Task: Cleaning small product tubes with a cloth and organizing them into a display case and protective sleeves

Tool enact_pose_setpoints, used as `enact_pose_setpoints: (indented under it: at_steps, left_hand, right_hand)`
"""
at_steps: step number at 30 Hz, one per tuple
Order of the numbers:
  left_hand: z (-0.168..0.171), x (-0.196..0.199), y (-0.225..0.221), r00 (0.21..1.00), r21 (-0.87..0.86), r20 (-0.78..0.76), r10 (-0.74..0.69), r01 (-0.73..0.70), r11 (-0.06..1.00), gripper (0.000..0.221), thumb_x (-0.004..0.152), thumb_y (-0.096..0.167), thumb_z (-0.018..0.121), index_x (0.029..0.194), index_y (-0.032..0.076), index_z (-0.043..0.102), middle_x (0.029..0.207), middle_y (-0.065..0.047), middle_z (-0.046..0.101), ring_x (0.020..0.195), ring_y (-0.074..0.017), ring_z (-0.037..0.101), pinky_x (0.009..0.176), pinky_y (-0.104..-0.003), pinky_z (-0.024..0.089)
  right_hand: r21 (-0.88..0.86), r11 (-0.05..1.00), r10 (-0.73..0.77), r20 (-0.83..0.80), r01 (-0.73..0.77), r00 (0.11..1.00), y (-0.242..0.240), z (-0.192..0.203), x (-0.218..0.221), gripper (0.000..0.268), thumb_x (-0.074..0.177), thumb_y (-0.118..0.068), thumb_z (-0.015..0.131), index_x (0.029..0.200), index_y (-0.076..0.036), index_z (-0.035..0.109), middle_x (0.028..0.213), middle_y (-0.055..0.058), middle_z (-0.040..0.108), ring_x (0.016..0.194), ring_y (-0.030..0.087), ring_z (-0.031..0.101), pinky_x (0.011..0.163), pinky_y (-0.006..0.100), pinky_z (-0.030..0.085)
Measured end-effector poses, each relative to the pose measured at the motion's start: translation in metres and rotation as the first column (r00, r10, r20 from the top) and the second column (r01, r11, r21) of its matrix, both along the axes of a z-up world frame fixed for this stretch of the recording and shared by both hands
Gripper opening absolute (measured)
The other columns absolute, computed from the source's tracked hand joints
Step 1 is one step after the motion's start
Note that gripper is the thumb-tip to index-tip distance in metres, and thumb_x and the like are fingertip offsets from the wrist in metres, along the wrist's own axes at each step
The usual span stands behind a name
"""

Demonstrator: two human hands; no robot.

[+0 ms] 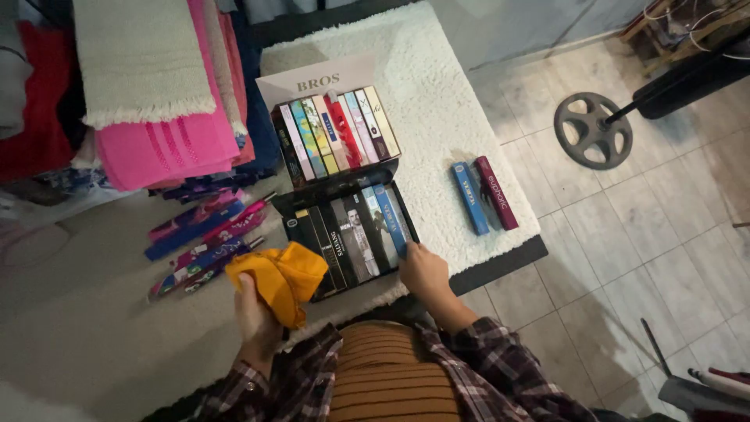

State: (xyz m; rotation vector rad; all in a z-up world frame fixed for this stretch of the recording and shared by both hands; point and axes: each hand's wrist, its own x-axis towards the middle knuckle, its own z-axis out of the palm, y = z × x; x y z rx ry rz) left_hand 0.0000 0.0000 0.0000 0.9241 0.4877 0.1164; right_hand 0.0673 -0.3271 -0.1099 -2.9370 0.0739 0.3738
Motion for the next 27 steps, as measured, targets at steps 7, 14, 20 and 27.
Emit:
enact_pose_setpoints:
  at_steps: [7, 14, 20, 27]
  left_hand:
    - [0.103, 0.023, -0.025, 0.884, 0.105, -0.449, 0.134, -0.097, 0.990, 0.089, 0.094, 0.067, 0.056, 0.154, 0.007, 0.028, 0.149, -0.019, 0.039, 0.139, -0.0372, 0.044, 0.112, -0.057, 0.043]
    - [0.072, 0.013, -0.015, 0.942, 0.106, -0.314, 0.123, -0.094, 0.990, 0.081, 0.094, 0.070, 0.054, 0.142, 0.005, 0.046, 0.138, -0.017, 0.053, 0.129, -0.0338, 0.056, 0.106, -0.052, 0.048]
    - [0.077, 0.014, -0.012, 0.945, 0.041, -0.308, 0.112, -0.105, 0.994, 0.071, 0.098, 0.067, 0.049, 0.136, 0.007, 0.056, 0.135, -0.013, 0.060, 0.124, -0.0293, 0.059, 0.105, -0.046, 0.049]
    - [0.084, 0.018, -0.007, 0.749, -0.287, -0.596, -0.291, 0.140, 0.948, 0.060, 0.107, 0.041, 0.043, 0.156, 0.007, 0.043, 0.161, 0.001, 0.043, 0.153, -0.0118, 0.033, 0.125, -0.015, 0.017]
  right_hand:
    - [-0.008, 0.999, -0.054, -0.032, 0.054, 0.998, -0.005, 0.000, -0.002, 0.034, 0.084, -0.033, 0.069, 0.114, -0.017, 0.065, 0.101, 0.006, 0.071, 0.085, 0.040, 0.075, 0.074, 0.051, 0.062]
    - [-0.036, 0.996, -0.078, -0.007, 0.078, 0.997, 0.001, 0.009, 0.007, 0.025, 0.082, -0.023, 0.058, 0.102, -0.009, 0.065, 0.093, 0.012, 0.070, 0.082, 0.046, 0.074, 0.073, 0.055, 0.060]
    - [0.150, 0.956, -0.237, -0.109, 0.252, 0.965, -0.007, 0.066, 0.007, 0.034, 0.077, -0.035, 0.068, 0.103, -0.014, 0.073, 0.094, 0.012, 0.075, 0.093, 0.042, 0.074, 0.080, 0.051, 0.059]
    - [0.658, 0.628, -0.357, -0.230, 0.415, 0.905, -0.007, 0.139, -0.040, 0.042, 0.078, -0.023, 0.075, 0.112, 0.000, 0.077, 0.089, 0.022, 0.077, 0.083, 0.036, 0.077, 0.074, 0.045, 0.058]
